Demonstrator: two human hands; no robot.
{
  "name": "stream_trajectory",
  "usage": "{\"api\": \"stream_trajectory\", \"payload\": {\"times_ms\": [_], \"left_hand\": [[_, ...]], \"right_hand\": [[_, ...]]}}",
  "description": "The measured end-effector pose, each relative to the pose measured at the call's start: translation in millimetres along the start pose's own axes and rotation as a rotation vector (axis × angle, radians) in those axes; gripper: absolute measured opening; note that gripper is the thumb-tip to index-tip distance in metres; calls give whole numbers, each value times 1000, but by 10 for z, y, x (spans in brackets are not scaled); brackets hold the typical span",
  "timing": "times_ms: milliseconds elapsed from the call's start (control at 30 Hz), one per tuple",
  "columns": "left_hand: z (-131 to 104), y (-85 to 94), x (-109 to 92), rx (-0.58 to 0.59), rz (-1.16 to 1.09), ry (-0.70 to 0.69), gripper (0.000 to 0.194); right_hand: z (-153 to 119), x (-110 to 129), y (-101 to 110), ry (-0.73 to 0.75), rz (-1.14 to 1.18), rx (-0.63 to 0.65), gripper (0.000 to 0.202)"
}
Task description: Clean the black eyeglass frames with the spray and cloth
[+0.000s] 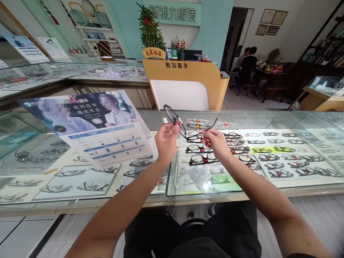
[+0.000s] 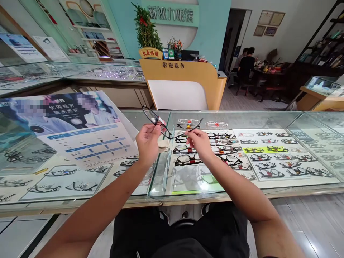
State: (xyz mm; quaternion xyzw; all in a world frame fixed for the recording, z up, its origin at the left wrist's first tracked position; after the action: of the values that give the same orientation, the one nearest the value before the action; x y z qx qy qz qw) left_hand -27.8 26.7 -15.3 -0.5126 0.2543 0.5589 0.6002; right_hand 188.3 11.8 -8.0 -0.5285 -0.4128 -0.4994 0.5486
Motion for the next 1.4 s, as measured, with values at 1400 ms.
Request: {"api": "stream_trajectory", "payload": {"times_ms": [1400], "left_hand": [[-176,-157,45,327,165,1,36]], "right_hand": [[-334,134,-176,842,-687,281,41]]}}
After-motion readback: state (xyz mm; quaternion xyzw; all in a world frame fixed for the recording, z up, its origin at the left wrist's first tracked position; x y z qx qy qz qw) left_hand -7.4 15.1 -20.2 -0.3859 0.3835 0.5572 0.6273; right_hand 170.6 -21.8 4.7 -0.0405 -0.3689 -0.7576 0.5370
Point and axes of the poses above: each hand's wrist, its own z-axis towards the middle knuckle, its own y-axis out of the back of the hand, x = y × z, the point moved 4 cm from there along z, towards the middle knuckle, and after that the axes turned 9 degrees about y, right-handed, at the moved point
